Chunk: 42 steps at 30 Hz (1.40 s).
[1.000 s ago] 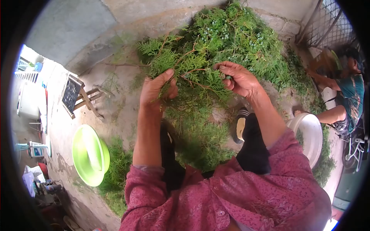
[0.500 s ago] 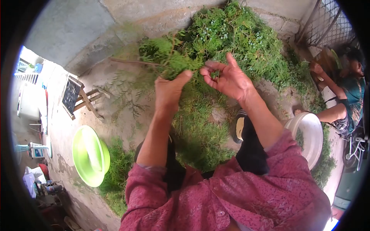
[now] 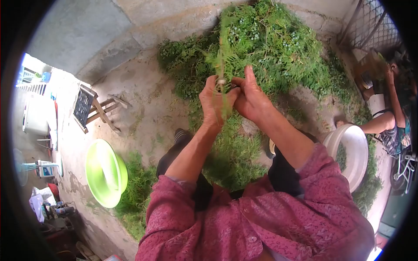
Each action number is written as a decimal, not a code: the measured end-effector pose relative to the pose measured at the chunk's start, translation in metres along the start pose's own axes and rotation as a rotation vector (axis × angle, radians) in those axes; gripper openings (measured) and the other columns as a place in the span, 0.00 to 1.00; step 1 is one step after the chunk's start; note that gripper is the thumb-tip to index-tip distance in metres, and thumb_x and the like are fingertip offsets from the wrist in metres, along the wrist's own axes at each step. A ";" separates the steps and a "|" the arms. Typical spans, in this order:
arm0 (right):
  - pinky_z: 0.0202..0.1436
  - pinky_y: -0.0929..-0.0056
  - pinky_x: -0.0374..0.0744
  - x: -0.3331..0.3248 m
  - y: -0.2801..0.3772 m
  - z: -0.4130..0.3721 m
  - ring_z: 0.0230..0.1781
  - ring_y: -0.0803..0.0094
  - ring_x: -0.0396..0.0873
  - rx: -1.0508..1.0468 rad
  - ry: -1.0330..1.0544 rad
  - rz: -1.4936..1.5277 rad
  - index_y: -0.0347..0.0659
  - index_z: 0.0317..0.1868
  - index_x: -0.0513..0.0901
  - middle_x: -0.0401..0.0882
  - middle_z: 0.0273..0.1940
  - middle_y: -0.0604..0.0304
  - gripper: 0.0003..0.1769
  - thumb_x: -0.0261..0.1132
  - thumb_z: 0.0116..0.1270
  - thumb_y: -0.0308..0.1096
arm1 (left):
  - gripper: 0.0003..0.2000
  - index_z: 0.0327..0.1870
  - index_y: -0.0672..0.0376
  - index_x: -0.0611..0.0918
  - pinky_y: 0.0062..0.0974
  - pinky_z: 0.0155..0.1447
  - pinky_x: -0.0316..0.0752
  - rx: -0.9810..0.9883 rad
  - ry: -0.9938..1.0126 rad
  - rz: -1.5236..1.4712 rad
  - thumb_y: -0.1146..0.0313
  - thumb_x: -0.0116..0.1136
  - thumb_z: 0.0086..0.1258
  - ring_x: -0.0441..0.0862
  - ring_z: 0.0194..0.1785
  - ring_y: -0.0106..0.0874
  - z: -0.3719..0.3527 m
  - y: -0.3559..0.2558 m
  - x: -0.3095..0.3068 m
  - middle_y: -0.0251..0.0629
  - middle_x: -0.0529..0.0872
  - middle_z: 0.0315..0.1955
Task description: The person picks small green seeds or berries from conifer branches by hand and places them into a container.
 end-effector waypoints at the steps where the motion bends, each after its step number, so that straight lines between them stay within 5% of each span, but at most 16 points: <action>1: 0.46 0.70 0.72 0.001 0.000 -0.001 0.34 0.69 0.69 -0.011 -0.007 0.010 0.30 0.44 0.69 0.69 0.37 0.55 0.38 0.52 0.59 0.64 | 0.17 0.45 0.65 0.76 0.23 0.44 0.74 0.000 0.001 0.001 0.79 0.62 0.51 0.79 0.39 0.26 0.000 0.000 -0.001 0.36 0.81 0.37; 2: 0.46 0.70 0.72 -0.001 0.000 -0.001 0.34 0.69 0.69 -0.012 -0.007 0.012 0.30 0.44 0.69 0.69 0.37 0.55 0.38 0.52 0.59 0.64 | 0.16 0.44 0.65 0.76 0.23 0.43 0.74 0.025 0.019 0.043 0.79 0.61 0.52 0.79 0.38 0.26 0.000 -0.001 -0.003 0.36 0.82 0.36; 4: 0.60 0.59 0.62 -0.004 -0.001 0.001 0.49 0.61 0.66 -0.068 0.137 -0.071 0.29 0.47 0.66 0.67 0.46 0.50 0.44 0.52 0.55 0.68 | 0.14 0.43 0.64 0.77 0.24 0.43 0.73 0.052 0.042 0.089 0.79 0.60 0.53 0.79 0.38 0.26 0.001 -0.003 -0.003 0.36 0.82 0.35; 7: 0.57 0.63 0.67 -0.013 -0.001 0.015 0.47 0.62 0.67 -0.004 0.212 0.038 0.27 0.46 0.67 0.66 0.44 0.51 0.42 0.51 0.57 0.67 | 0.15 0.40 0.61 0.78 0.21 0.40 0.73 0.023 -0.030 0.035 0.75 0.60 0.49 0.77 0.34 0.22 0.004 -0.011 -0.006 0.33 0.82 0.31; 11: 0.60 0.69 0.67 -0.012 0.018 0.002 0.48 0.61 0.66 0.054 0.122 0.128 0.21 0.49 0.65 0.65 0.43 0.50 0.43 0.48 0.61 0.64 | 0.09 0.34 0.65 0.79 0.21 0.39 0.73 -0.034 0.034 -0.322 0.83 0.56 0.51 0.78 0.34 0.24 0.004 -0.040 -0.015 0.35 0.82 0.31; 14: 0.60 0.69 0.67 -0.012 0.020 0.002 0.49 0.61 0.65 0.086 0.123 0.125 0.20 0.48 0.65 0.65 0.43 0.50 0.43 0.46 0.61 0.64 | 0.09 0.33 0.65 0.79 0.21 0.39 0.73 -0.234 0.010 -0.353 0.83 0.57 0.50 0.78 0.34 0.25 0.003 -0.043 -0.020 0.36 0.82 0.31; 19: 0.55 0.67 0.68 -0.014 -0.002 0.018 0.44 0.65 0.66 -0.034 0.135 -0.012 0.26 0.50 0.65 0.65 0.42 0.54 0.44 0.51 0.58 0.66 | 0.13 0.39 0.65 0.78 0.22 0.43 0.74 0.002 0.093 -0.145 0.80 0.61 0.51 0.79 0.36 0.25 0.000 -0.021 -0.014 0.36 0.82 0.34; 22: 0.59 0.66 0.64 -0.015 -0.013 0.022 0.47 0.62 0.67 -0.084 0.158 -0.074 0.28 0.54 0.63 0.66 0.45 0.53 0.45 0.51 0.57 0.67 | 0.13 0.41 0.65 0.78 0.22 0.44 0.74 0.081 0.057 -0.114 0.79 0.60 0.52 0.79 0.38 0.25 -0.004 -0.015 -0.007 0.37 0.81 0.35; 29: 0.64 0.63 0.59 -0.012 -0.017 0.019 0.55 0.60 0.65 0.008 0.276 -0.045 0.25 0.57 0.61 0.62 0.58 0.46 0.47 0.47 0.59 0.67 | 0.18 0.45 0.61 0.74 0.21 0.44 0.72 0.072 0.049 0.000 0.82 0.56 0.51 0.76 0.39 0.23 0.000 -0.011 -0.012 0.32 0.80 0.35; 31: 0.59 0.62 0.65 -0.015 -0.010 0.017 0.50 0.61 0.66 0.088 0.186 0.062 0.25 0.55 0.62 0.65 0.50 0.46 0.45 0.49 0.59 0.66 | 0.16 0.45 0.65 0.73 0.21 0.43 0.73 -0.012 0.072 -0.227 0.82 0.55 0.53 0.77 0.39 0.24 0.005 -0.014 -0.016 0.34 0.80 0.37; 35: 0.60 0.68 0.66 -0.021 0.002 0.013 0.50 0.62 0.67 0.125 0.146 0.090 0.23 0.51 0.67 0.66 0.50 0.48 0.44 0.47 0.60 0.65 | 0.12 0.38 0.67 0.77 0.22 0.39 0.75 -0.080 0.084 -0.397 0.85 0.54 0.50 0.80 0.35 0.27 0.005 -0.028 -0.019 0.39 0.82 0.32; 40: 0.42 0.73 0.77 -0.015 0.013 0.000 0.39 0.67 0.69 0.145 0.149 0.068 0.25 0.41 0.70 0.68 0.38 0.51 0.38 0.45 0.64 0.62 | 0.11 0.33 0.67 0.80 0.22 0.37 0.75 -0.235 0.060 -0.406 0.86 0.56 0.48 0.81 0.30 0.29 0.005 -0.042 -0.026 0.40 0.83 0.27; 42: 0.42 0.73 0.77 -0.010 0.015 -0.004 0.39 0.68 0.69 0.128 0.148 0.054 0.25 0.40 0.71 0.68 0.37 0.51 0.38 0.44 0.64 0.62 | 0.11 0.33 0.67 0.81 0.22 0.37 0.75 -0.265 0.041 -0.423 0.86 0.57 0.47 0.81 0.30 0.29 0.005 -0.038 -0.027 0.40 0.83 0.26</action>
Point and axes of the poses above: each hand's wrist, its own z-axis towards the middle knuckle, its own x-axis out of the palm, y = z × x, the point moved 1 cm from there along z, towards the middle knuckle
